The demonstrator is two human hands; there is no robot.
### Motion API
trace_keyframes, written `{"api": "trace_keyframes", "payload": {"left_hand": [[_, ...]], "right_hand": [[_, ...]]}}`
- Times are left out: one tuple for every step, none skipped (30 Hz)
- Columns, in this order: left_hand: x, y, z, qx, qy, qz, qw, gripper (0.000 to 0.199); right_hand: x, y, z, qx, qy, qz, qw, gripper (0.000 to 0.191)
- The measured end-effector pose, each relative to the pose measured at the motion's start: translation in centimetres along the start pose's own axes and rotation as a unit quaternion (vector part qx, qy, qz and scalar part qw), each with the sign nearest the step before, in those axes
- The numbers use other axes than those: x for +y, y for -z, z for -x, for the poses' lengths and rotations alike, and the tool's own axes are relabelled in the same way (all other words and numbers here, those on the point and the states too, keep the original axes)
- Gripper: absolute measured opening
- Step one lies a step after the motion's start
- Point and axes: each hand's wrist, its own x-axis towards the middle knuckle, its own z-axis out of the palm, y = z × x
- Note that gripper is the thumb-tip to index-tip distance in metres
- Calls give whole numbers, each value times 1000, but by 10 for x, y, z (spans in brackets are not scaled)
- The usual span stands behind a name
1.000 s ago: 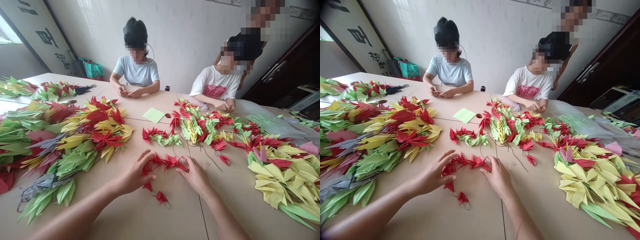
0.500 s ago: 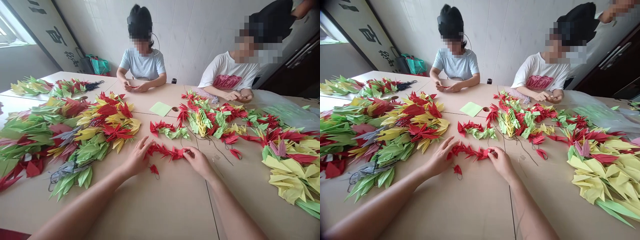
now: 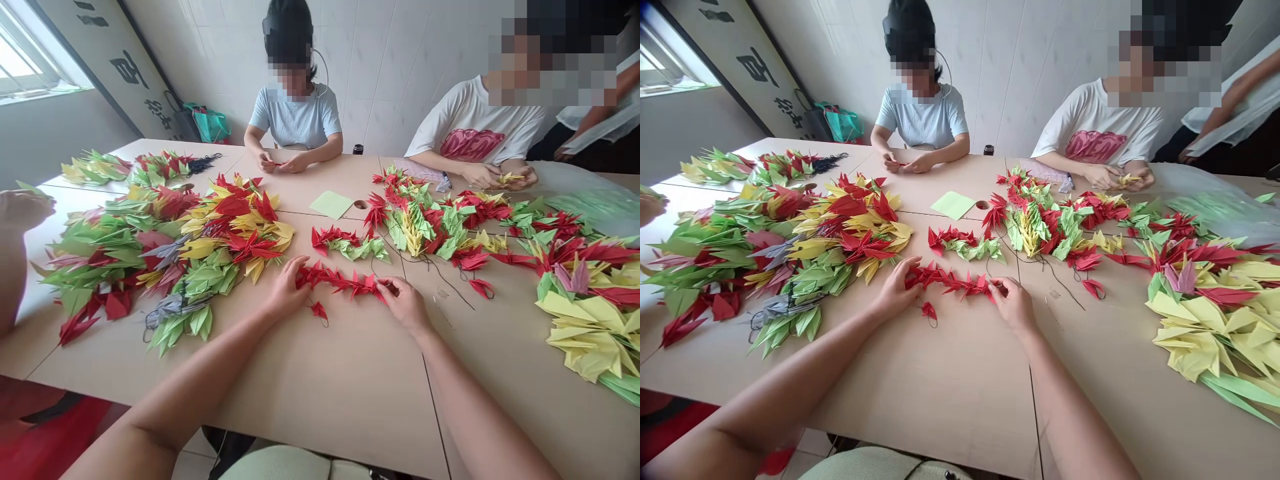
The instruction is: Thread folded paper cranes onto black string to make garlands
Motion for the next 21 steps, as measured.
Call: {"api": "trace_keyframes", "payload": {"left_hand": [[0, 0, 0, 0, -3, -2, 1000, 55], [0, 0, 1, 1, -7, -4, 1000, 55], [0, 0, 1, 2, -9, -6, 1000, 55], [0, -1, 1, 3, -11, -8, 1000, 55], [0, -1, 2, 4, -11, -10, 1000, 56], [0, -1, 2, 5, -10, -13, 1000, 56], [0, -1, 2, 7, -9, -16, 1000, 57], [-1, -2, 2, 9, -6, -19, 1000, 58], [-1, -2, 2, 11, -3, -21, 1000, 59], [-1, -2, 2, 14, 1, -24, 1000, 60], [-2, -2, 2, 17, 5, -25, 1000, 61], [-2, -1, 2, 20, 8, -26, 999, 61], [-2, -1, 2, 24, 11, -26, 999, 61], [-3, 0, 2, 27, 15, -23, 999, 60], [-3, 0, 2, 28, 18, -16, 999, 60], [-3, 1, 2, 27, 21, -6, 999, 59], [-3, 2, 2, 23, 26, 15, 999, 57], [-3, 3, 1, 16, 30, 33, 999, 55], [-3, 4, 0, 11, 34, 45, 998, 53], [-3, 5, -1, 5, 36, 53, 998, 51], [-3, 6, -2, 1, 38, 59, 998, 49]], "right_hand": [[0, 0, 1, 4, 2, 1, 1000, 28], [-1, -1, 1, 6, 4, 2, 1000, 28], [-1, -1, 2, 8, 5, 2, 1000, 28], [-1, -1, 2, 10, 6, 2, 1000, 27], [-1, -1, 3, 10, 8, 1, 1000, 27], [-1, 0, 3, 10, 9, 0, 1000, 27], [0, 0, 3, 10, 10, -2, 1000, 27], [0, 0, 3, 9, 12, -5, 1000, 27], [1, 0, 3, 8, 14, -7, 1000, 26], [1, 0, 3, 6, 16, -10, 1000, 26], [2, 1, 3, 4, 19, -13, 1000, 25], [2, 1, 3, 2, 21, -17, 1000, 25], [2, 1, 3, -1, 24, -20, 1000, 24], [3, 2, 3, -3, 27, -25, 999, 24], [2, 2, 4, -5, 31, -29, 999, 23], [2, 3, 5, -7, 36, -34, 999, 23], [1, 4, 5, -9, 41, -39, 998, 23], [0, 6, 6, -12, 46, -44, 998, 22], [0, 7, 7, -15, 49, -48, 998, 22], [-1, 9, 7, -18, 51, -52, 997, 21], [-1, 11, 8, -21, 52, -54, 997, 21]]}}
